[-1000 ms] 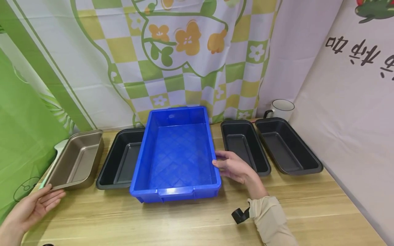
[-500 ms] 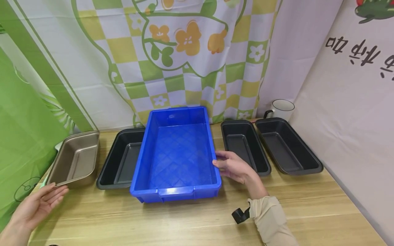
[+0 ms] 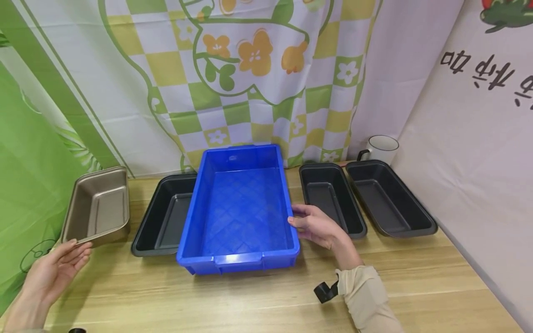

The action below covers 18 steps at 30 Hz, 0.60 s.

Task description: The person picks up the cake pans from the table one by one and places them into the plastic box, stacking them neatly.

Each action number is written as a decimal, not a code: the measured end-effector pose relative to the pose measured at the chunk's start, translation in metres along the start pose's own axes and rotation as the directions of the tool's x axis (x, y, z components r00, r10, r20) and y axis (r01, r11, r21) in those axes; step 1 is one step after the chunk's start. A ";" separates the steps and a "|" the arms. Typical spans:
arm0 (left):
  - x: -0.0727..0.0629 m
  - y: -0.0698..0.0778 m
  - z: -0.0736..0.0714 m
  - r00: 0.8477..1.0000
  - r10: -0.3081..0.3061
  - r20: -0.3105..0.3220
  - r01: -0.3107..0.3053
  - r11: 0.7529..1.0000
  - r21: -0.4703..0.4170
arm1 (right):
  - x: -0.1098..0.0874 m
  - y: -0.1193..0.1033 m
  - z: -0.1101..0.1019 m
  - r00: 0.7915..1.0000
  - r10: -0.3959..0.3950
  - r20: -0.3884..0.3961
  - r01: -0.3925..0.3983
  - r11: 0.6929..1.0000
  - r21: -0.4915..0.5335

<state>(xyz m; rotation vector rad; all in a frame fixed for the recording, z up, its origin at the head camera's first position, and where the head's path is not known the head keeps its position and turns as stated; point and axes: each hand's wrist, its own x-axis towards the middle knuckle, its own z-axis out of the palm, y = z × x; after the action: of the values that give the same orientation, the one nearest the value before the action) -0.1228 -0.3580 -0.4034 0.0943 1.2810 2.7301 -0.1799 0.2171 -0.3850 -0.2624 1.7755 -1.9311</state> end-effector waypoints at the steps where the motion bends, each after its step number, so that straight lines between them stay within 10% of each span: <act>1: 0.002 0.000 0.003 1.000 0.009 0.000 -0.009 1.000 0.004 | 0.000 0.000 0.000 1.000 -0.001 0.000 0.001 1.000 0.001; 18: 0.033 -0.011 0.073 0.996 0.083 0.015 -0.084 0.980 0.178 | 0.000 0.000 0.000 1.000 -0.004 0.007 0.003 1.000 0.009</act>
<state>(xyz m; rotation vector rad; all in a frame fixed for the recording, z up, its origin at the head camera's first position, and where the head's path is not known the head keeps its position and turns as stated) -0.1468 -0.2913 -0.3650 0.1788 1.5520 2.6734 -0.1801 0.2173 -0.3852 -0.2690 1.7623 -1.9379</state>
